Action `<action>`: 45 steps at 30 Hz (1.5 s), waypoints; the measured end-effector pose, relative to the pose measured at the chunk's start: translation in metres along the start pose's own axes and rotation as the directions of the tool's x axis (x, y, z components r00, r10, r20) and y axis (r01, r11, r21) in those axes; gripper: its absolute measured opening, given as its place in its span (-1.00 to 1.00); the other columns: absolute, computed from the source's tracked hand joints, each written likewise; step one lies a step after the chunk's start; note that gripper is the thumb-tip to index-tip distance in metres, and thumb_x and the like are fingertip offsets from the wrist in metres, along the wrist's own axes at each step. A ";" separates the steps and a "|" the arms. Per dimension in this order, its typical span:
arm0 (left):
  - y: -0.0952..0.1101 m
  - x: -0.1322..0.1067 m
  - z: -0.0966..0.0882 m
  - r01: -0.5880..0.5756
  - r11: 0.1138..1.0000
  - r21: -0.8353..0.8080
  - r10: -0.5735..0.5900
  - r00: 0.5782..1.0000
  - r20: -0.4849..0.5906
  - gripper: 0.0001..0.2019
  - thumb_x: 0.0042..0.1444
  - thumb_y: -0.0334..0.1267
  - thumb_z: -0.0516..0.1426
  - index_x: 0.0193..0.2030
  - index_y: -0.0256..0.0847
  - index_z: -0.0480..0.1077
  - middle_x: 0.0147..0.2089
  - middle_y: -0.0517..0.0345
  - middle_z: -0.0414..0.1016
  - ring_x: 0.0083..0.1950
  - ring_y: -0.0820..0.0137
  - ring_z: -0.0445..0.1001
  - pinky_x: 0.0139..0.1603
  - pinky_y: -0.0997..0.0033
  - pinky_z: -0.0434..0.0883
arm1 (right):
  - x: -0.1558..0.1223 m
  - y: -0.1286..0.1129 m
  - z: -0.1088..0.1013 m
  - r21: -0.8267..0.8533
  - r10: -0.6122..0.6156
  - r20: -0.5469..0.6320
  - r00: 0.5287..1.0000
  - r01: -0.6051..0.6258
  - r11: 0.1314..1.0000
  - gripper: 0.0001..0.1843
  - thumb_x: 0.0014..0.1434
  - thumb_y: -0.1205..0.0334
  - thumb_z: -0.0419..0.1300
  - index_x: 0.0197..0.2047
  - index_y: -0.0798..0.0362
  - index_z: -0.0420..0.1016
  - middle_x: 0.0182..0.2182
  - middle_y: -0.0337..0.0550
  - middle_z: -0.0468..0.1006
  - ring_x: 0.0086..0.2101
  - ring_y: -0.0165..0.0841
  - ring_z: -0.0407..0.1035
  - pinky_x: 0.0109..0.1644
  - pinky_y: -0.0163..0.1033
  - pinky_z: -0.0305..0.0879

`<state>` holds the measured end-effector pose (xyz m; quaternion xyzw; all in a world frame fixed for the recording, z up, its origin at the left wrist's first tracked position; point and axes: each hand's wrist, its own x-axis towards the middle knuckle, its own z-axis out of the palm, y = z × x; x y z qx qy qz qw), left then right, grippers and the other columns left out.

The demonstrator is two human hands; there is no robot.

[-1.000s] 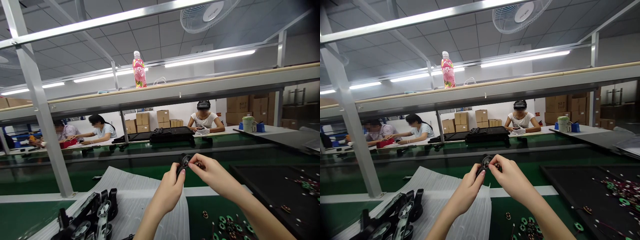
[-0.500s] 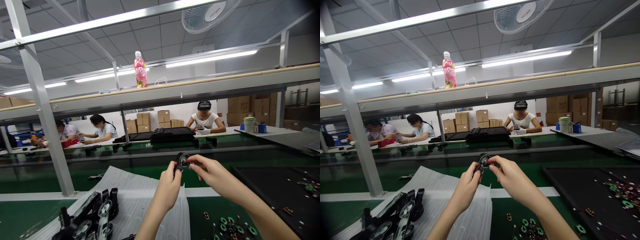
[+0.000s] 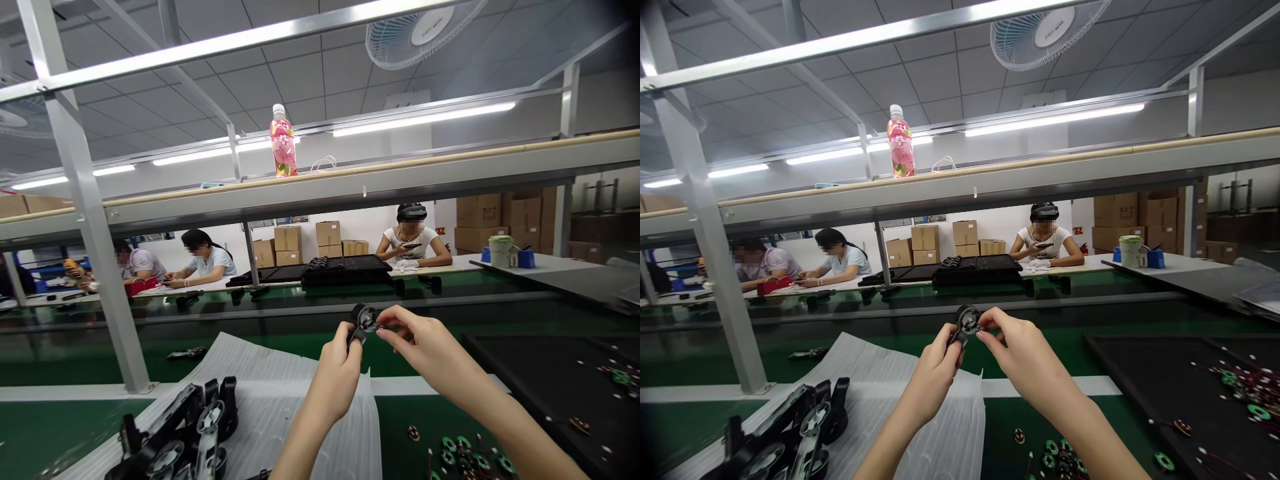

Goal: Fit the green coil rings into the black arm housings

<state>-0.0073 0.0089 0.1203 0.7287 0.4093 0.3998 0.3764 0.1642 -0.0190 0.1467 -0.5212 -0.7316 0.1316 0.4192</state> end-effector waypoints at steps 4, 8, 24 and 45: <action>0.001 0.000 0.001 0.014 1.000 -0.021 -0.014 1.000 -0.002 -0.78 0.26 -0.10 -0.11 -0.08 -0.13 0.21 -0.48 0.31 0.14 -0.51 0.51 0.05 -0.55 0.54 0.00 | -0.001 -0.001 -0.002 -0.020 -0.023 -0.031 0.999 0.022 1.000 -0.83 0.24 0.11 0.02 -0.19 -0.08 0.39 -0.39 -0.20 0.54 -0.43 -0.31 0.43 -0.46 -0.30 0.28; 0.002 0.001 0.003 0.072 0.987 -0.144 -0.065 0.996 0.054 -0.72 0.24 -0.05 -0.07 -0.02 -0.14 0.15 -0.47 0.34 0.06 -0.53 0.54 0.00 -0.60 0.57 0.00 | -0.002 -0.004 -0.003 -0.009 -0.003 -0.133 0.991 0.002 1.000 -0.81 0.25 0.08 0.01 -0.21 -0.04 0.37 -0.47 -0.21 0.50 -0.50 -0.35 0.37 -0.47 -0.30 0.26; 0.002 0.004 0.004 -0.064 0.988 -0.141 0.063 0.998 -0.014 -0.71 0.28 0.01 -0.13 -0.30 -0.16 0.15 -0.50 0.34 0.19 -0.61 0.61 0.06 -0.61 0.58 0.06 | -0.005 -0.009 0.002 0.051 -0.032 -0.052 0.998 0.034 0.998 -0.86 0.23 0.13 -0.01 -0.26 -0.03 0.30 -0.47 -0.24 0.44 -0.45 -0.34 0.35 -0.46 -0.29 0.21; 0.003 0.000 0.004 -0.064 0.997 -0.037 0.063 0.997 -0.038 -0.70 0.27 0.03 -0.11 -0.25 -0.14 0.23 -0.55 0.35 0.07 -0.56 0.54 0.00 -0.55 0.51 -0.04 | -0.006 -0.008 0.015 -0.305 -0.197 -0.184 0.963 0.134 0.943 -0.83 0.32 0.20 -0.09 -0.25 -0.03 0.26 -0.28 -0.15 0.44 -0.38 -0.29 0.38 -0.36 -0.21 0.25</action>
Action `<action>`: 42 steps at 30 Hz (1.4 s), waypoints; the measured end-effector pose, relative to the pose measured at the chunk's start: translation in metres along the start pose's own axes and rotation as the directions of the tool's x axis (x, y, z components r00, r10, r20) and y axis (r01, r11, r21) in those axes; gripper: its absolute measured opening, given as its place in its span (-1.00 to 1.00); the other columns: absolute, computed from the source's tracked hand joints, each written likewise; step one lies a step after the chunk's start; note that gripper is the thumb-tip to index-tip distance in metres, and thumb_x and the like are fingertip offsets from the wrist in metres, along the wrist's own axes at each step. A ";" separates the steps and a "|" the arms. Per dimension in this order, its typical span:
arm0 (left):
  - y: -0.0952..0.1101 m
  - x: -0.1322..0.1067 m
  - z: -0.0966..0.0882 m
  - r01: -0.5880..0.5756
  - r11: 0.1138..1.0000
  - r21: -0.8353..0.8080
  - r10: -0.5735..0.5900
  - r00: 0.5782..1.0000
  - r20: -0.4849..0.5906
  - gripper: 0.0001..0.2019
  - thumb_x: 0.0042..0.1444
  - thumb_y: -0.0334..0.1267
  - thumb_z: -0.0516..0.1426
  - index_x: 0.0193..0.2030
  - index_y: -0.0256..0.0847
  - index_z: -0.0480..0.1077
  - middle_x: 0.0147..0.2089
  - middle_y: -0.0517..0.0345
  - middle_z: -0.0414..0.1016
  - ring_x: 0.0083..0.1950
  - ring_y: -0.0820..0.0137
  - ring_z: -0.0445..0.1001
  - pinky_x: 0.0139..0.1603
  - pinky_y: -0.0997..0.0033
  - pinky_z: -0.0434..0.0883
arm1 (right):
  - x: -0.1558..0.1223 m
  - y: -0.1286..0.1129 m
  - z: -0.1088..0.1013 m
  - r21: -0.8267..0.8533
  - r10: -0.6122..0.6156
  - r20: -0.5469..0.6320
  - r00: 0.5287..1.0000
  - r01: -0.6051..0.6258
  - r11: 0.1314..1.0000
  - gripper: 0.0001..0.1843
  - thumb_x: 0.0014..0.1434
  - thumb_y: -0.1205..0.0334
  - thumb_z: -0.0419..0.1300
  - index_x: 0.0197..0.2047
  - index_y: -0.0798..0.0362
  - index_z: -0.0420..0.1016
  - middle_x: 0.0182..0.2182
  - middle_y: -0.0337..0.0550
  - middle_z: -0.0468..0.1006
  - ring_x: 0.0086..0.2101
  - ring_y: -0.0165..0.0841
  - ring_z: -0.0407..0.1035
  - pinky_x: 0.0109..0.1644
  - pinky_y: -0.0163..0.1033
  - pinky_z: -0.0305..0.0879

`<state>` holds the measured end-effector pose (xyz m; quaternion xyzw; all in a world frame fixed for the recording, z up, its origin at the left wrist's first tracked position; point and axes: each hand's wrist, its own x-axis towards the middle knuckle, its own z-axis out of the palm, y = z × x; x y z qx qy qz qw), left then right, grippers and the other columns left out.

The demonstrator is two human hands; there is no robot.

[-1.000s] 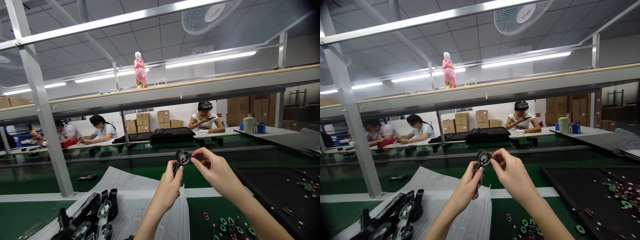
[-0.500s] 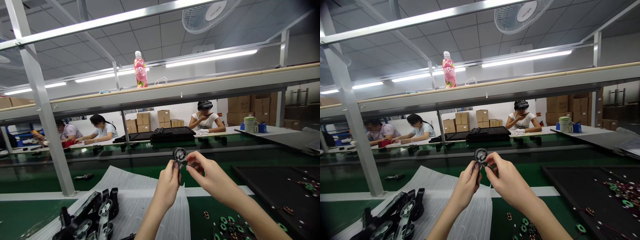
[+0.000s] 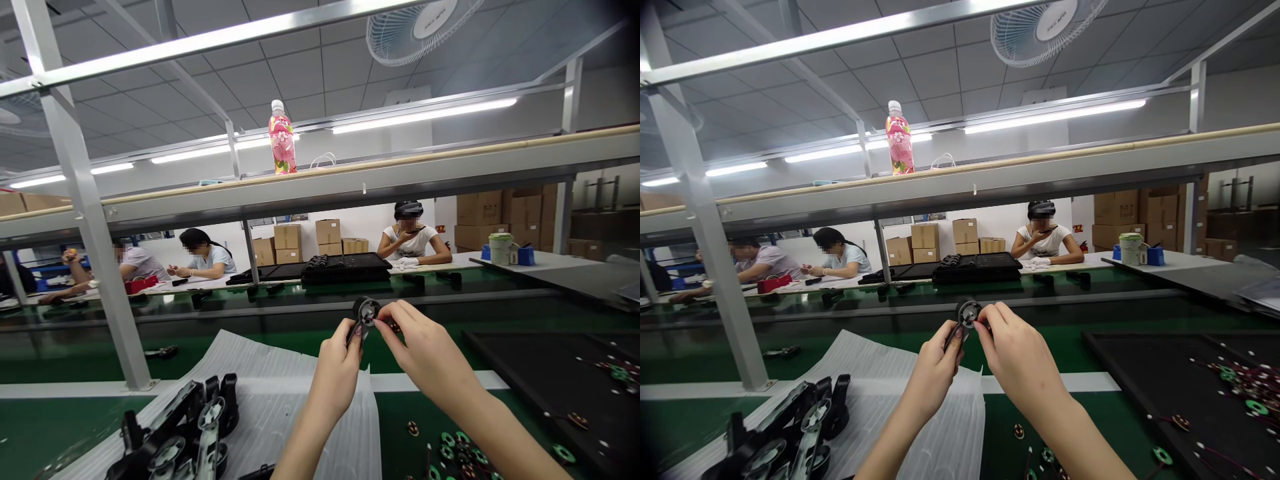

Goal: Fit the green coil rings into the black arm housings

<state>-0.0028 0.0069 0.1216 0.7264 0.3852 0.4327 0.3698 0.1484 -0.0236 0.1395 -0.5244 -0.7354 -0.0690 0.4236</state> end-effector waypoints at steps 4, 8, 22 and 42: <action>0.003 -0.001 0.002 0.045 0.997 -0.064 -0.043 0.998 0.035 -0.70 0.28 0.03 -0.14 -0.24 -0.13 0.20 -0.53 0.36 0.09 -0.57 0.56 0.01 -0.56 0.53 -0.02 | 0.001 -0.003 -0.005 0.146 0.006 0.029 1.000 -0.010 0.989 -0.79 0.33 0.20 -0.10 -0.36 -0.05 0.19 -0.38 -0.22 0.39 -0.45 -0.35 0.30 -0.41 -0.26 0.20; 0.004 -0.001 0.003 0.048 0.992 -0.114 -0.040 0.997 0.069 -0.71 0.29 0.02 -0.16 -0.21 -0.13 0.18 -0.52 0.37 0.08 -0.58 0.57 -0.01 -0.56 0.55 -0.01 | 0.002 -0.003 -0.009 0.244 0.047 0.051 0.998 -0.058 0.968 -0.80 0.32 0.18 -0.09 -0.37 -0.05 0.17 -0.42 -0.23 0.40 -0.43 -0.35 0.30 -0.41 -0.27 0.19; 0.004 0.000 0.005 0.108 0.978 -0.178 -0.096 0.992 0.077 -0.71 0.26 0.04 -0.10 -0.31 -0.13 0.14 -0.54 0.38 0.05 -0.59 0.59 -0.01 -0.62 0.58 -0.06 | -0.003 -0.008 -0.006 0.109 -0.076 0.083 0.994 0.066 0.992 -0.81 0.32 0.23 -0.08 -0.37 -0.04 0.16 -0.48 -0.26 0.40 -0.48 -0.33 0.30 -0.42 -0.25 0.14; 0.019 -0.011 0.007 -0.027 0.999 -0.022 0.026 0.999 -0.029 -0.74 0.30 0.00 -0.17 -0.12 -0.08 0.18 -0.54 0.36 0.11 -0.60 0.56 0.01 -0.59 0.56 0.00 | -0.010 -0.016 -0.002 0.140 0.018 -0.203 0.979 0.010 0.990 -0.82 0.29 0.15 -0.03 -0.36 -0.04 0.21 -0.46 -0.27 0.42 -0.47 -0.36 0.30 -0.46 -0.32 0.13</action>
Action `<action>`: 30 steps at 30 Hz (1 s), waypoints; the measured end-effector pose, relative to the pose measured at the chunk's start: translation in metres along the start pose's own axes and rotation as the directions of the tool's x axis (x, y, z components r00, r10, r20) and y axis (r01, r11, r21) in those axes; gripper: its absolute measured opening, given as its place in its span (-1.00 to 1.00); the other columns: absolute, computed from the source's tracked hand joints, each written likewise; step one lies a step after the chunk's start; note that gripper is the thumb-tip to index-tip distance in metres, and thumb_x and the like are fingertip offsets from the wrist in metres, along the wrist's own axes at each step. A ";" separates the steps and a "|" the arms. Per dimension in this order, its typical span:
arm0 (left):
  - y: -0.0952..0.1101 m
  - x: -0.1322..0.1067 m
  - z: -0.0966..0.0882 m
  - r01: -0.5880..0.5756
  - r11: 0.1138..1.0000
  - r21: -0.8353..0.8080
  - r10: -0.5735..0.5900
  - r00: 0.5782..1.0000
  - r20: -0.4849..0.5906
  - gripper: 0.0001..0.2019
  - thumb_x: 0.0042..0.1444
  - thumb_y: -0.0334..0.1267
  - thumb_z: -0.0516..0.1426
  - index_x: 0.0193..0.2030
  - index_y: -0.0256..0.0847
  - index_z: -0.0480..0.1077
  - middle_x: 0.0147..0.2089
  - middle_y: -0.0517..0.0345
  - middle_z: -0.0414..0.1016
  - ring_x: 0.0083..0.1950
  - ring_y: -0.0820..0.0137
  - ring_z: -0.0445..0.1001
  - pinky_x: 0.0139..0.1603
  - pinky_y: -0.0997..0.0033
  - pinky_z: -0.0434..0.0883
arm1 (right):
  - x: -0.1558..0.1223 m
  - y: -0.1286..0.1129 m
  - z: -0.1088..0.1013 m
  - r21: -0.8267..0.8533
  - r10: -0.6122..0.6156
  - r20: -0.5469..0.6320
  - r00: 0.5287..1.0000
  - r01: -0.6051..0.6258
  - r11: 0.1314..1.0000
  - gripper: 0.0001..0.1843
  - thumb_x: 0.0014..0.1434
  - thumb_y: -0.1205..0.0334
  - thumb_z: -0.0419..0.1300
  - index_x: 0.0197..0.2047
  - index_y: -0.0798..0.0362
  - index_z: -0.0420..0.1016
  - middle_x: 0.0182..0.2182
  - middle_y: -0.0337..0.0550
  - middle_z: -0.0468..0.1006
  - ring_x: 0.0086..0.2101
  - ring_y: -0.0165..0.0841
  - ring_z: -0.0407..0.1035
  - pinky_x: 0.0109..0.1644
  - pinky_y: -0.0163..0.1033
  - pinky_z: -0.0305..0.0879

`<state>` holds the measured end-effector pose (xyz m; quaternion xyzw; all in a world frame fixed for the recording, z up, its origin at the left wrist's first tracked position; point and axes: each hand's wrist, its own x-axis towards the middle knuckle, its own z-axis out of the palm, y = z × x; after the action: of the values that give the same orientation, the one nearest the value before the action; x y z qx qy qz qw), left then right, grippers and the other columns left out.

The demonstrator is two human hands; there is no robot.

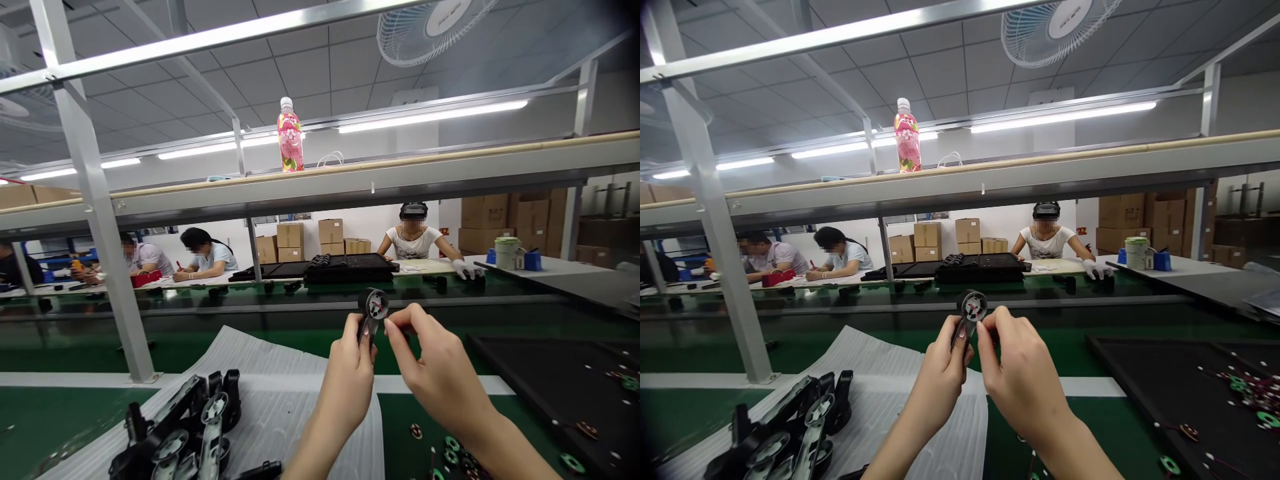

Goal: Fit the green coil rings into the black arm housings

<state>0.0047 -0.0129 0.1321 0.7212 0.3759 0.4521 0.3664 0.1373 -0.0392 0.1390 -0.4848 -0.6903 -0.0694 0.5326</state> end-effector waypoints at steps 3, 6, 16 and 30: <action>-0.001 0.004 -0.004 0.100 0.989 0.109 -0.107 0.992 0.060 -0.71 0.30 -0.02 -0.24 -0.10 -0.10 0.16 -0.49 0.33 0.18 -0.59 0.55 0.09 -0.60 0.57 0.07 | 0.004 0.001 -0.010 0.028 0.068 0.019 0.997 -0.069 0.997 -0.81 0.31 0.09 -0.07 -0.30 -0.04 0.21 -0.45 -0.27 0.44 -0.49 -0.38 0.31 -0.45 -0.32 0.15; -0.019 0.013 -0.016 0.257 0.921 0.294 -0.316 0.933 0.174 -0.71 0.27 -0.08 -0.27 -0.16 -0.15 0.16 -0.37 0.20 0.36 -0.48 0.48 0.30 -0.60 0.56 0.17 | 0.012 0.028 -0.014 -0.071 0.235 0.312 0.920 -0.224 0.972 -0.70 0.37 0.07 -0.29 -0.19 -0.03 0.17 -0.40 -0.22 0.44 -0.48 -0.38 0.32 -0.45 -0.30 0.17; -0.082 0.014 -0.027 0.349 0.730 0.587 -0.535 0.827 0.173 -0.66 0.11 -0.04 0.04 -0.53 -0.24 0.34 -0.31 -0.11 0.52 -0.11 0.10 0.45 -0.02 0.07 0.24 | -0.017 0.109 0.049 -0.455 0.463 0.884 0.064 -0.111 0.884 -0.79 0.20 0.15 0.21 -0.26 0.15 0.44 -0.38 -0.26 0.49 -0.46 -0.46 0.40 -0.40 -0.29 0.38; -0.023 -0.001 0.008 0.537 0.807 -0.246 -0.458 0.832 0.313 -0.28 0.20 0.16 -0.47 -0.24 -0.26 0.35 -0.25 -0.04 0.42 -0.31 0.31 0.43 -0.24 0.26 0.37 | -0.015 0.040 0.023 0.180 -0.195 0.680 0.707 0.096 0.979 -0.83 0.19 0.28 0.04 -0.16 0.01 0.41 -0.22 -0.08 0.49 -0.21 -0.27 0.39 -0.16 -0.19 0.34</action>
<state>0.0064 -0.0047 0.1091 0.5751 0.4266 0.3048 0.6280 0.1507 -0.0134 0.1007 -0.3834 -0.8783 0.1209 0.2588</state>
